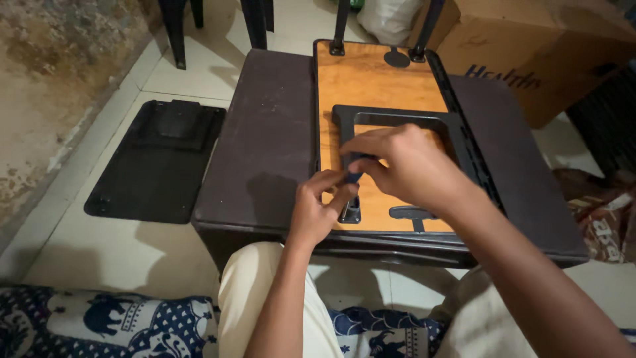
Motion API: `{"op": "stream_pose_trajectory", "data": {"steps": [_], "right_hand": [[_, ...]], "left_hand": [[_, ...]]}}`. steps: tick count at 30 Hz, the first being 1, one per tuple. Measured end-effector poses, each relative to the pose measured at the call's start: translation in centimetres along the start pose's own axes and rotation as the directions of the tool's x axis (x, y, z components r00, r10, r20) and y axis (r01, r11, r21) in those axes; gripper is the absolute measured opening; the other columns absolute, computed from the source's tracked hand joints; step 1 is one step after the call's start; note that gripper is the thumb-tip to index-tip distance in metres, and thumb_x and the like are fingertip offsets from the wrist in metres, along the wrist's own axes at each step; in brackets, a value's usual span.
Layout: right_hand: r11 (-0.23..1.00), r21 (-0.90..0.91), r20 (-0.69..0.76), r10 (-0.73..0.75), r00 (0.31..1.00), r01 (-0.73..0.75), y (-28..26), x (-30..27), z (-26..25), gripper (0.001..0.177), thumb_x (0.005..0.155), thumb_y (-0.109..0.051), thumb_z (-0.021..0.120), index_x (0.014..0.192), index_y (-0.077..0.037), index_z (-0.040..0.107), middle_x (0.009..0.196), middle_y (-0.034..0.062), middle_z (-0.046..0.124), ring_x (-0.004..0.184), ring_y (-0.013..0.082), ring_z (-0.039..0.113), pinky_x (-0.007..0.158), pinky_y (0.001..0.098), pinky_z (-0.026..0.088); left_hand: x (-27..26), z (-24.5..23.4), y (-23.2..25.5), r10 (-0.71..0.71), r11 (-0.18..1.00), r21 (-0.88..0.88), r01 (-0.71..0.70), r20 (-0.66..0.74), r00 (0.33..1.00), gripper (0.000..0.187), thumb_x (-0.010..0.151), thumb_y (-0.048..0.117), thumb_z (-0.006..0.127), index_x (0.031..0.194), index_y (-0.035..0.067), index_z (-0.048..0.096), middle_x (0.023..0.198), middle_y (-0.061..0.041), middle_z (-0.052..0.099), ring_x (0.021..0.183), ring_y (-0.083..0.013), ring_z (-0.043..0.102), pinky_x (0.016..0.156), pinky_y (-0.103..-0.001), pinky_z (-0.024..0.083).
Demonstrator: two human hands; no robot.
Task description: The person attaches black plastic legs to a wooden tabletop using a screwdriver. They position each leg, insert screws, and tighten them to secure the frame to the tabletop.
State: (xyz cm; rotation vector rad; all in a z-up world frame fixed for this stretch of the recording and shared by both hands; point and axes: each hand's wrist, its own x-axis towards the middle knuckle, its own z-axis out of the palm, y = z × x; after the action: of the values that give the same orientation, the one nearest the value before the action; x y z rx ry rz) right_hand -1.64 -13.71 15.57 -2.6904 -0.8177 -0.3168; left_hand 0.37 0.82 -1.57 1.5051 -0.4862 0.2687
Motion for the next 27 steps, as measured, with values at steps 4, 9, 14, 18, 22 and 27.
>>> {"op": "stream_pose_trajectory", "data": {"steps": [4,9,14,18,22,27], "right_hand": [[0.969,-0.066,0.028,-0.238,0.971,0.240,0.1,0.1,-0.8,0.039,0.074,-0.007,0.078,0.112,0.002,0.072,0.112,0.0172,0.073,0.088,0.0358,0.072,0.072,0.0432,0.057],[0.950,-0.156,0.262,-0.223,0.939,0.269,0.8,0.6,-1.5,0.033,0.071,0.005,0.071,0.104,-0.001,0.071,0.096,0.0132,0.071,0.085,0.0354,0.071,0.072,0.0458,0.055],[0.961,-0.193,0.269,-0.144,0.952,0.200,0.9,1.0,-1.8,0.028,0.068,0.002,0.073,0.096,-0.002,0.070,0.087,0.0151,0.070,0.077,0.0371,0.069,0.069,0.0479,0.054],[0.969,-0.200,0.270,-0.092,0.958,0.149,0.9,0.3,-2.0,0.015,0.080,-0.013,0.076,0.082,0.000,0.068,0.075,0.0164,0.068,0.073,0.0400,0.066,0.067,0.0500,0.052],[0.973,-0.219,0.236,-0.025,0.971,0.078,0.6,-0.2,-2.6,0.025,0.082,-0.024,0.077,0.077,-0.001,0.069,0.067,0.0173,0.067,0.070,0.0402,0.067,0.066,0.0497,0.052],[0.969,-0.186,0.265,-0.110,0.958,0.162,0.3,0.7,-1.8,0.015,0.088,-0.016,0.071,0.098,-0.005,0.072,0.086,0.0171,0.070,0.080,0.0397,0.068,0.072,0.0499,0.052]], "left_hand": [[0.2,0.3,-0.6,0.015,1.000,-0.017,-0.015,-0.027,1.000,0.030,0.087,0.017,0.082,0.107,-0.003,0.073,0.093,-0.011,0.073,0.077,-0.0171,0.064,0.073,-0.032,0.053],[-0.2,0.2,-1.3,0.045,0.999,-0.011,-0.046,-0.018,0.999,0.032,0.090,0.024,0.078,0.110,-0.001,0.073,0.098,-0.009,0.074,0.084,-0.0166,0.068,0.078,-0.033,0.053],[0.0,-0.6,-0.5,0.008,0.997,-0.073,-0.007,0.021,1.000,0.036,0.096,0.034,0.071,0.115,0.004,0.076,0.102,-0.006,0.076,0.091,-0.0159,0.071,0.077,-0.031,0.052],[-0.6,-0.8,-0.1,-0.061,0.996,-0.057,0.062,0.020,0.998,0.038,0.097,0.039,0.068,0.114,0.006,0.077,0.102,-0.005,0.077,0.092,-0.0149,0.072,0.075,-0.030,0.053],[-0.1,-0.3,-0.5,-0.010,1.000,0.012,0.010,-0.004,1.000,0.037,0.099,0.039,0.067,0.111,0.006,0.078,0.104,-0.004,0.078,0.090,-0.0128,0.071,0.071,-0.028,0.051],[-0.7,0.3,-1.6,-0.204,0.975,-0.087,0.202,-0.012,0.979,0.037,0.097,0.037,0.069,0.115,0.005,0.077,0.095,-0.005,0.075,0.070,-0.0123,0.062,0.057,-0.027,0.047]]}}
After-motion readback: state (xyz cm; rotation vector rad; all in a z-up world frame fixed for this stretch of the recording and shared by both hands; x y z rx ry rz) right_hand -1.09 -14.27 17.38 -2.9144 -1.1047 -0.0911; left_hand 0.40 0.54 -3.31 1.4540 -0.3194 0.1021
